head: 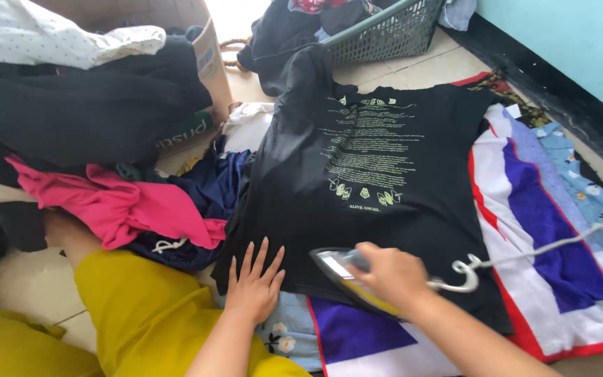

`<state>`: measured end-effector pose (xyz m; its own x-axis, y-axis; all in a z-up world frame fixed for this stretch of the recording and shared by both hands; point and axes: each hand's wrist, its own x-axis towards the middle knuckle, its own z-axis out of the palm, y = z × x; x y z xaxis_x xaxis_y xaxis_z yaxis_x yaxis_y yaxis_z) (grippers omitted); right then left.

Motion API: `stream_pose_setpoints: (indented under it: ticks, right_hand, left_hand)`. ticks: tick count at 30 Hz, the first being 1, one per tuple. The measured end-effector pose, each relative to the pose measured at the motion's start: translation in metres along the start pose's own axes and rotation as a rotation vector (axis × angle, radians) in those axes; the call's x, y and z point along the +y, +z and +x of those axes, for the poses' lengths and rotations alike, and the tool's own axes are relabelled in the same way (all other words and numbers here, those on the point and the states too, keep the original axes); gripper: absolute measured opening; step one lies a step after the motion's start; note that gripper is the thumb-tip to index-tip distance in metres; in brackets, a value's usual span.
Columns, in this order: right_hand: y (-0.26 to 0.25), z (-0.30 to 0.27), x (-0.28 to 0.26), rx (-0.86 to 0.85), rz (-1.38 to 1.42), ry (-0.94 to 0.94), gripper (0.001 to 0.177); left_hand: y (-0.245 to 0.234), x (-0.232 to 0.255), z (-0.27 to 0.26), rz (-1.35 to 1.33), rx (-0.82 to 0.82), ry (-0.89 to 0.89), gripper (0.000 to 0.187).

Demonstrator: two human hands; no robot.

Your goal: The recorder is ironing several t-shirts on a cloth spread on the floor.

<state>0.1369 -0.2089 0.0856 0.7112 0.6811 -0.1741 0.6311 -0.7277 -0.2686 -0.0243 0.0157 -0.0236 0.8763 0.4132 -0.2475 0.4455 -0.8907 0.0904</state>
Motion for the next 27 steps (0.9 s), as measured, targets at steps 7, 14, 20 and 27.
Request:
stream_pose_setpoints:
  ticks: [7,14,20,27]
  right_hand:
    - [-0.021,-0.006,0.141,0.277,-0.029,0.539,0.052]
    - [-0.011,-0.014,0.165,0.248,0.08,0.572,0.053]
    - [0.002,-0.059,0.111,-0.001,0.057,0.62,0.054]
    - [-0.009,0.025,0.167,0.263,-0.102,0.573,0.059]
  left_hand:
    - [0.017,-0.003,0.012,0.007,-0.014,0.003,0.063]
    - [-0.069,0.068,-0.005,-0.083,-0.013,-0.12,0.082]
    - [-0.017,0.095,0.027,-0.227,0.503,0.348,0.068]
    - [0.02,0.104,0.036,-0.191,0.323,0.397,0.068]
